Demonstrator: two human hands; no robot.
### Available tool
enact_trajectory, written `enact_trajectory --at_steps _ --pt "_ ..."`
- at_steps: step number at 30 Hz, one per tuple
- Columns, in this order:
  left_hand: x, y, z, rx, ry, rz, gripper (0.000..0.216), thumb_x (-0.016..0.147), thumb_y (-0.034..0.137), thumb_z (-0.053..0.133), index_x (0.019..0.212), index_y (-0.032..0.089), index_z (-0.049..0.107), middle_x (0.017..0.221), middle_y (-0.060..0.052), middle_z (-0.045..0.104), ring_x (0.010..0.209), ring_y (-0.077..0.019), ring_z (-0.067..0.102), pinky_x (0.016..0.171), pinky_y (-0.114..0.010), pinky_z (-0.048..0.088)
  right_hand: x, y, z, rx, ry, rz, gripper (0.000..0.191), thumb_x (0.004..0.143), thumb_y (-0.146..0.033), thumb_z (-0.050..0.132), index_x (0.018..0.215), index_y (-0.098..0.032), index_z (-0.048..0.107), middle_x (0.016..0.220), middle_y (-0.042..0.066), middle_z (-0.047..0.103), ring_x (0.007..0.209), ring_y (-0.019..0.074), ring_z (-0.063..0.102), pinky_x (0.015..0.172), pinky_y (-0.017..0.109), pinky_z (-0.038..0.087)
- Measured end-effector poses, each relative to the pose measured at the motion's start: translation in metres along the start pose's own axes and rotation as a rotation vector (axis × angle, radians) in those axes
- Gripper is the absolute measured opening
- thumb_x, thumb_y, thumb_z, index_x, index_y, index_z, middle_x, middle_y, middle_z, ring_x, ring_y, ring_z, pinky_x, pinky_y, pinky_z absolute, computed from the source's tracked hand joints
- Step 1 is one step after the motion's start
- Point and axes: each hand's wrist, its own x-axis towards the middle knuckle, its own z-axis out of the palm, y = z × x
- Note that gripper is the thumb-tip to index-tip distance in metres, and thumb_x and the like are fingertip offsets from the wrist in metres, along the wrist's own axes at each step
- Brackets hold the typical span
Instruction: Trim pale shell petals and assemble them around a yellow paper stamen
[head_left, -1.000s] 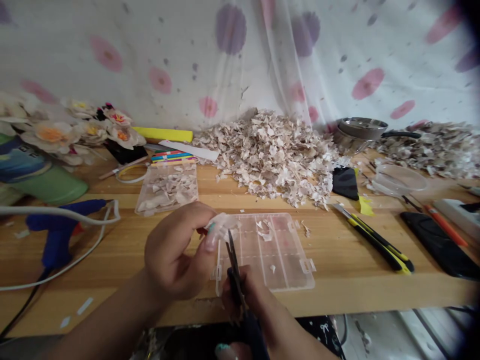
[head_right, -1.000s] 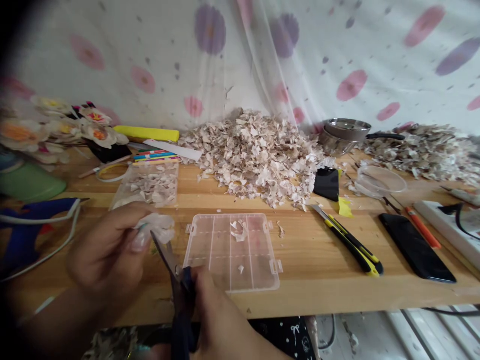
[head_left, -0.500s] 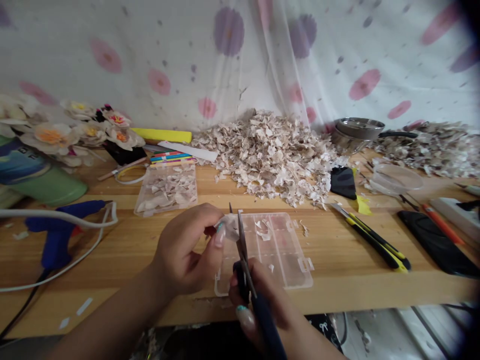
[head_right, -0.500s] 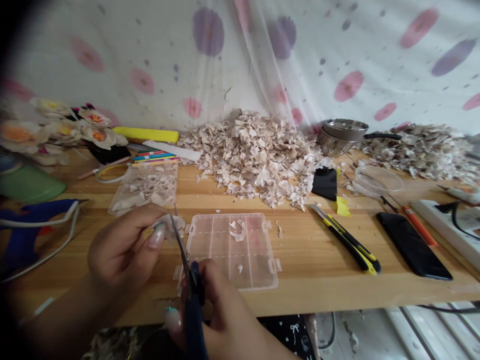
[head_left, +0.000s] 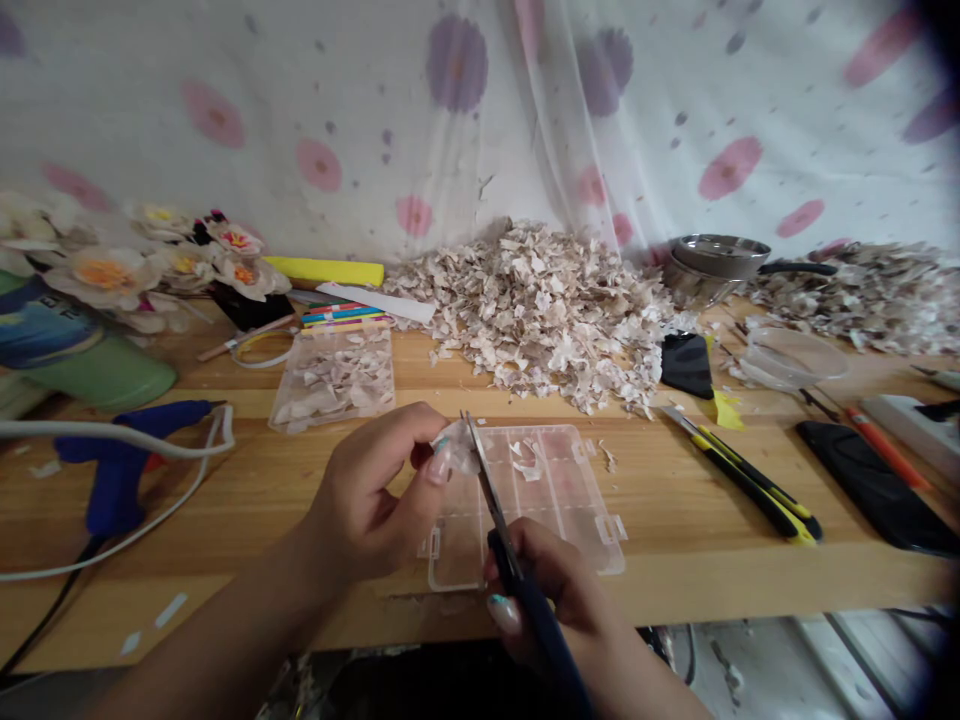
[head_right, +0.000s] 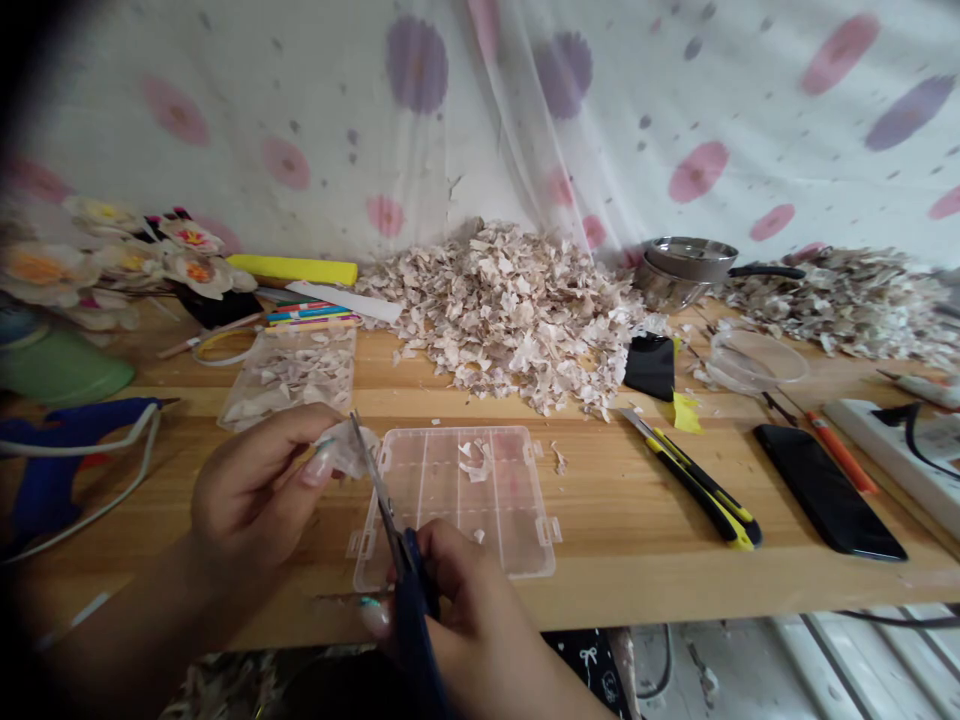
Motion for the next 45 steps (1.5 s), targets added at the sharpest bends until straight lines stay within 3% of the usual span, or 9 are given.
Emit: enact_trajectory --at_steps 8,12,25,27,31,35,40,45 --pt "0.001 -0.001 -0.003 -0.134 -0.065 -0.108 0.013 0.086 0.017 0.043 0.078 0.019 0.053 0.064 0.001 0.050 0.058 -0.0126 0.048 0.054 -0.024 0.039 -0.002 -0.001 -0.011 -0.101 0.016 -0.027 0.032 0.076 -0.044 0.065 0.078 -0.017 0.050 0.070 -0.002 0.046 0.061 0.0087 0.039 0.054 0.019 0.034" --pt "0.002 -0.001 -0.004 -0.197 -0.105 -0.162 0.015 0.086 0.017 0.042 0.077 0.020 0.054 0.064 0.002 0.051 0.057 -0.0122 0.049 0.054 -0.024 0.039 -0.005 -0.005 -0.016 -0.147 0.025 0.018 0.036 0.073 -0.049 0.065 0.074 -0.016 0.050 0.068 -0.002 0.046 0.060 0.0094 0.039 0.052 0.020 0.032" --pt "0.007 -0.001 -0.003 -0.301 -0.229 -0.279 0.016 0.083 0.018 0.042 0.072 0.018 0.055 0.061 0.004 0.049 0.055 -0.0092 0.045 0.053 -0.020 0.036 -0.018 -0.005 -0.040 -0.326 0.024 0.110 0.030 0.071 -0.036 0.071 0.067 -0.017 0.049 0.062 -0.004 0.046 0.059 0.0091 0.041 0.048 0.019 0.029" --pt "0.006 -0.001 -0.001 -0.329 -0.259 -0.322 0.016 0.083 0.019 0.042 0.071 0.017 0.053 0.060 0.004 0.048 0.056 -0.0092 0.044 0.053 -0.020 0.035 -0.020 -0.005 -0.044 -0.339 0.056 0.069 0.034 0.070 -0.041 0.071 0.065 -0.017 0.048 0.059 -0.004 0.044 0.057 0.0090 0.040 0.048 0.019 0.029" --pt "0.004 -0.005 0.006 -0.438 -0.355 -0.434 0.018 0.084 0.022 0.039 0.072 0.017 0.051 0.062 0.004 0.047 0.057 -0.0097 0.043 0.053 -0.021 0.034 -0.019 -0.001 -0.045 -0.149 0.181 -0.023 0.036 0.076 -0.050 0.062 0.071 -0.019 0.045 0.056 -0.004 0.048 0.045 0.0071 0.040 0.042 0.019 0.030" --pt "0.003 -0.007 0.015 -0.442 -0.585 -0.486 0.020 0.086 0.026 0.038 0.070 0.018 0.048 0.065 0.004 0.045 0.062 -0.0112 0.044 0.057 -0.022 0.035 -0.003 0.005 -0.036 -0.085 0.347 -0.124 0.031 0.077 -0.044 0.064 0.075 -0.018 0.046 0.070 0.001 0.061 0.045 0.0067 0.044 0.042 0.019 0.034" --pt "0.007 -0.001 0.023 -0.374 -0.745 -0.495 0.019 0.087 0.026 0.037 0.073 0.018 0.048 0.070 0.003 0.048 0.068 -0.0127 0.045 0.062 -0.023 0.036 0.015 0.011 -0.025 -0.154 0.469 -0.306 0.022 0.073 -0.031 0.069 0.076 -0.019 0.051 0.067 -0.002 0.057 0.054 0.0091 0.049 0.049 0.020 0.039" --pt "0.005 -0.002 0.025 -0.400 -0.702 -0.519 0.018 0.087 0.028 0.040 0.079 0.017 0.051 0.070 0.002 0.048 0.065 -0.0120 0.045 0.057 -0.022 0.036 0.016 0.013 -0.025 -0.209 0.519 -0.415 0.014 0.076 -0.022 0.066 0.079 -0.020 0.052 0.073 -0.001 0.060 0.062 0.0105 0.054 0.058 0.022 0.044"
